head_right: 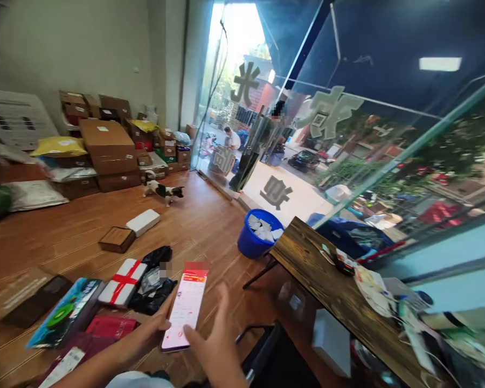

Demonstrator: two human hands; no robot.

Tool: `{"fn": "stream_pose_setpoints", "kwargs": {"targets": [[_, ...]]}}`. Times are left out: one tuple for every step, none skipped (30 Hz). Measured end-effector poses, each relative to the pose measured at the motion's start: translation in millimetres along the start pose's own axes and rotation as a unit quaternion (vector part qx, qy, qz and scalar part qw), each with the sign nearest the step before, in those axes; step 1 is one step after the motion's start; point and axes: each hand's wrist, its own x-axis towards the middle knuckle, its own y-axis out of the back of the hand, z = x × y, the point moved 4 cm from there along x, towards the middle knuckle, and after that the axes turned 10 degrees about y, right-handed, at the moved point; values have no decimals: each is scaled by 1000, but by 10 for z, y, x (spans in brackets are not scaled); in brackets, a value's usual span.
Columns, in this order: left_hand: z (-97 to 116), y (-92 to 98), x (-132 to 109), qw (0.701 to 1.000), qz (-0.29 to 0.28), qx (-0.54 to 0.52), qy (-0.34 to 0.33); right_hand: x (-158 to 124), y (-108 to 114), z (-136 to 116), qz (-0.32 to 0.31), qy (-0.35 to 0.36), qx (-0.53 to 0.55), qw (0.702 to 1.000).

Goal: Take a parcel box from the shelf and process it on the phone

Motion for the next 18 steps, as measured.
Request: {"fn": "stream_pose_setpoints", "kwargs": {"targets": [[9,10,34,1000,-6,-10,-18,-17,-129,89,-23,-47,53,997],[22,5,78,999,-17,-20,-35,-29,-248,172,-48,-84,107,989],[33,-16,133,998,-34,-25,-42,-26,-344,242,-70,-106,152,980],[42,-51,201,998,-52,-22,-39,-2,-406,302,-85,-113,181,973],[47,-95,278,997,-66,-13,-24,42,-434,358,-91,-111,198,970],[56,-148,362,997,-76,1,-5,103,-429,417,-92,-104,205,969],[75,-210,449,996,-82,23,13,175,-393,484,-86,-94,208,970],[112,-281,535,995,-84,55,26,254,-334,565,-77,-85,214,970],[170,-353,620,992,-77,95,35,339,-257,666,-69,-77,226,969],[246,-425,701,987,-64,142,43,428,-165,793,-60,-72,242,966],[341,-497,775,977,-49,201,49,521,-62,950,-52,-74,260,961],[450,-561,840,962,-32,267,52,618,50,1140,-43,-90,276,956],[568,-610,895,943,-13,327,52,719,175,1360,-26,-118,284,951],[692,-640,938,926,8,374,48,822,314,1602,-2,-154,280,948],[815,-649,967,913,27,404,39,925,471,1854,31,-193,264,945],[932,-633,980,908,47,416,30,1029,647,2102,69,-227,240,941],[1042,-588,973,909,74,409,22,1133,836,2334,104,-250,212,939],[1151,-521,943,915,110,388,6,1239,1037,2540,128,-258,176,941]]}}
